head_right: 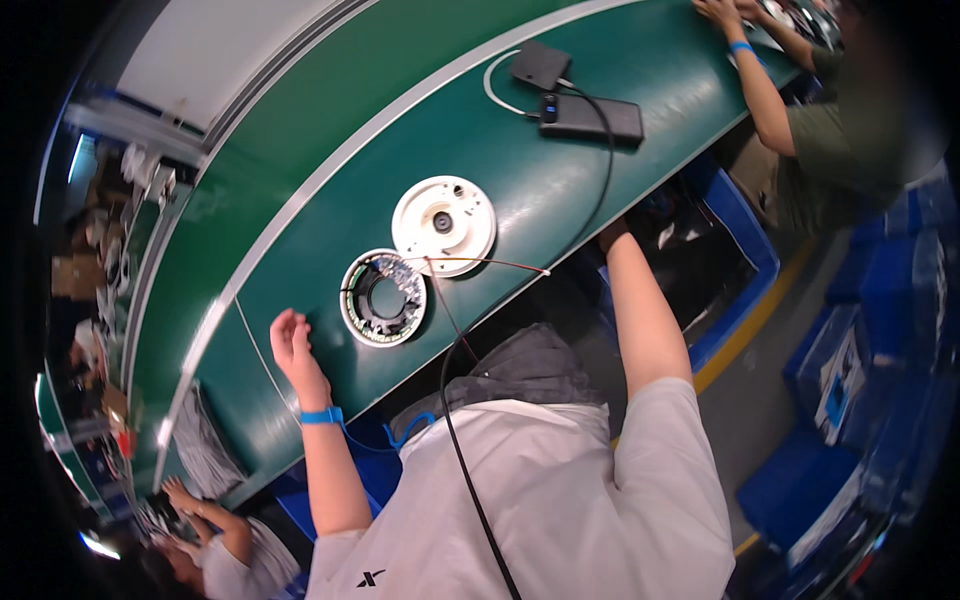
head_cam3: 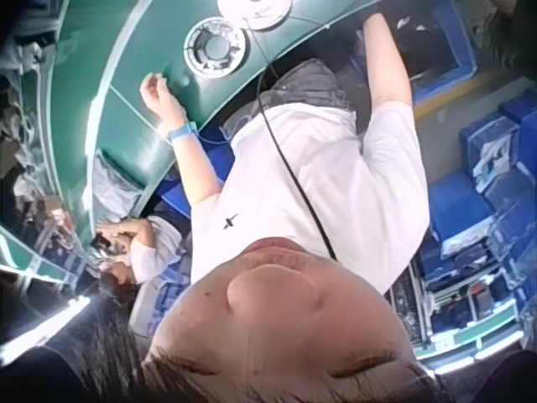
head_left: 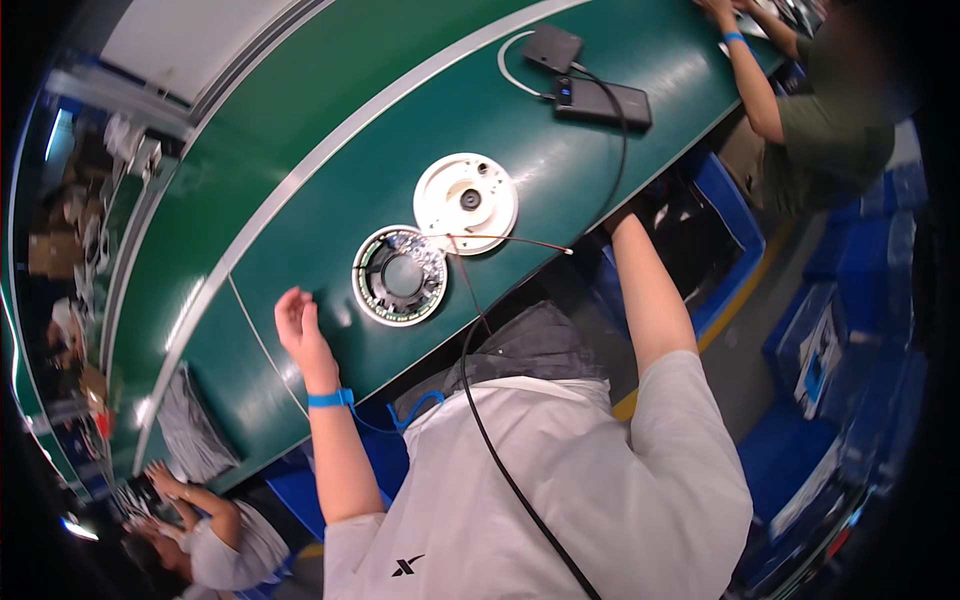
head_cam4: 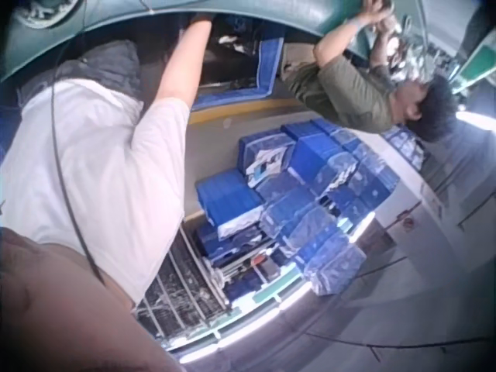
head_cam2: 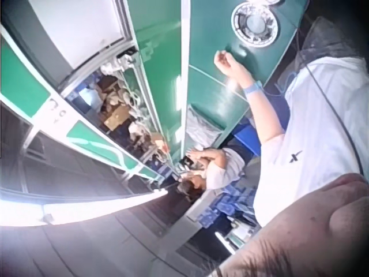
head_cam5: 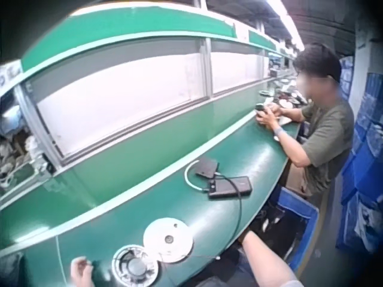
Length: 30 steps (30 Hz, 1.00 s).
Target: Assembling components of smoke detectors on an industrial assembly line.
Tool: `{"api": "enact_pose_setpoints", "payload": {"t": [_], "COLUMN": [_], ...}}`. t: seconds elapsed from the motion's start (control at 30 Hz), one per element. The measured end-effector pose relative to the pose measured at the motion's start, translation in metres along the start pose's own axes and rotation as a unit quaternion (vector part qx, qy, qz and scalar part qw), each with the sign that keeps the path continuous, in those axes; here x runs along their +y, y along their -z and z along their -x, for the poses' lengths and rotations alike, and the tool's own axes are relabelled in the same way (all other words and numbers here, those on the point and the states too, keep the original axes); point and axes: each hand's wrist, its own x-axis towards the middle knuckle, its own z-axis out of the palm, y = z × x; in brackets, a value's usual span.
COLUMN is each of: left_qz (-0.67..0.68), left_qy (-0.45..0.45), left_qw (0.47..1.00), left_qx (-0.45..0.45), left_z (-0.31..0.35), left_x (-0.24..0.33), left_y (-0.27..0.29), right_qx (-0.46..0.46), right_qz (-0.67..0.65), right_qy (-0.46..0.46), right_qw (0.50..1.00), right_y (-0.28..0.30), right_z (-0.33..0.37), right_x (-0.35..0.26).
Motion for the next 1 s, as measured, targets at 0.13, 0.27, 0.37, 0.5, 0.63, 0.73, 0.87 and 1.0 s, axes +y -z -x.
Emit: {"api": "enact_pose_setpoints", "payload": {"t": [0.13,0.27,0.37,0.5,0.63,0.73,0.87,1.0], "left_qz": [0.011,-0.038,-0.049,-0.038,-0.108,-0.006,-0.017,-0.027], "left_qy": [-0.049,-0.062,-0.159,-0.165,-0.214,-0.178,-0.216,-0.246], "left_qw": [0.994,0.984,0.946,0.914,0.880,0.908,0.898,0.889], "left_qx": [-0.100,-0.161,-0.278,-0.368,-0.410,-0.380,-0.383,-0.384], "left_z": [-0.022,-0.039,-0.054,-0.069,-0.077,-0.070,-0.075,-0.072], "left_x": [0.005,0.023,0.029,0.030,0.035,0.027,0.037,0.031], "left_y": [-0.016,-0.035,-0.054,-0.076,-0.075,-0.074,-0.078,-0.078], "right_qx": [0.035,0.189,0.138,-0.031,-0.209,-0.175,-0.181,-0.277], "right_qz": [0.027,0.102,0.161,0.364,0.485,0.490,0.508,0.534], "right_qy": [-0.008,0.157,0.381,0.551,0.455,0.510,0.649,0.646], "right_qw": [0.999,0.964,0.900,0.750,0.717,0.685,0.537,0.470], "right_y": [0.012,0.039,0.018,-0.078,-0.110,-0.109,-0.108,-0.133], "right_z": [0.024,0.074,0.122,0.196,0.221,0.223,0.243,0.272], "right_x": [-0.031,-0.058,-0.084,-0.121,-0.122,-0.120,-0.116,-0.076]}}
